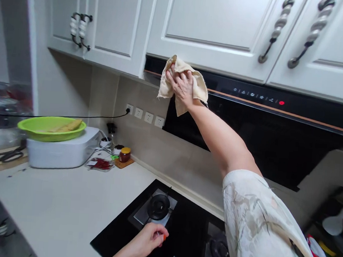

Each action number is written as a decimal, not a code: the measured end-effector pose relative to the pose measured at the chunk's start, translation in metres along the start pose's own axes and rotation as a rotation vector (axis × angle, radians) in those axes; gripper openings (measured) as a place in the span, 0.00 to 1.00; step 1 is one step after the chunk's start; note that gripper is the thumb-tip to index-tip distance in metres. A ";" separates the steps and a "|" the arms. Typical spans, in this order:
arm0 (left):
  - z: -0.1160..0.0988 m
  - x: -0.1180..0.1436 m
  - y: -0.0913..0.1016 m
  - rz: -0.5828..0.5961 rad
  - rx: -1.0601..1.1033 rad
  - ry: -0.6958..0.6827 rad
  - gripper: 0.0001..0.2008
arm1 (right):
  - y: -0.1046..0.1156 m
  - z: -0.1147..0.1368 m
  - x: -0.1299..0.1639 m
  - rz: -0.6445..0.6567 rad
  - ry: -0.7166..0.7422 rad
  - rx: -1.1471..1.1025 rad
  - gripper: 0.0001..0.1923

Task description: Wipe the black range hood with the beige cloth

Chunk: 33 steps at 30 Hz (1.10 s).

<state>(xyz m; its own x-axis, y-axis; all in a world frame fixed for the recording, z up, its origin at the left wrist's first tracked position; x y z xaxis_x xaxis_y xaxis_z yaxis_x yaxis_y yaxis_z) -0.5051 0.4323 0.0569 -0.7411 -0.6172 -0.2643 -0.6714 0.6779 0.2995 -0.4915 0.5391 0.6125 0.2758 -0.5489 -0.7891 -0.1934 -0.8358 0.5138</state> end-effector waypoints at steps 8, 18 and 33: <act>-0.020 -0.031 -0.054 0.161 -0.030 -0.078 0.14 | 0.058 -0.103 0.088 0.005 -0.091 0.236 0.34; -0.063 -0.074 -0.128 0.336 -0.107 -0.109 0.14 | 0.150 -0.310 0.242 -0.132 -0.361 0.605 0.31; -0.373 -0.195 -0.055 -0.372 -0.746 -0.873 0.40 | 0.201 -0.490 0.396 -0.626 -0.726 0.881 0.31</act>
<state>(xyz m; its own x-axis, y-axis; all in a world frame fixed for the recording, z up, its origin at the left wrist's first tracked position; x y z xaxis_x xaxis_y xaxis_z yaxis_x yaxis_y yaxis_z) -0.3214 0.3664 0.4334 -0.4505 -0.0526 -0.8912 -0.8895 -0.0589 0.4531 0.0398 0.1489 0.5685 0.0284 0.2921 -0.9560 -0.8435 -0.5061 -0.1797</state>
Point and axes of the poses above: each hand's wrist, its own x-axis away from the middle knuckle, its own y-axis out of the back of the hand, z = x × y, the point moved 6 cm from there along -x, towards the middle knuckle, and after that the axes turned 13 degrees about -y, right-handed, at the moved point
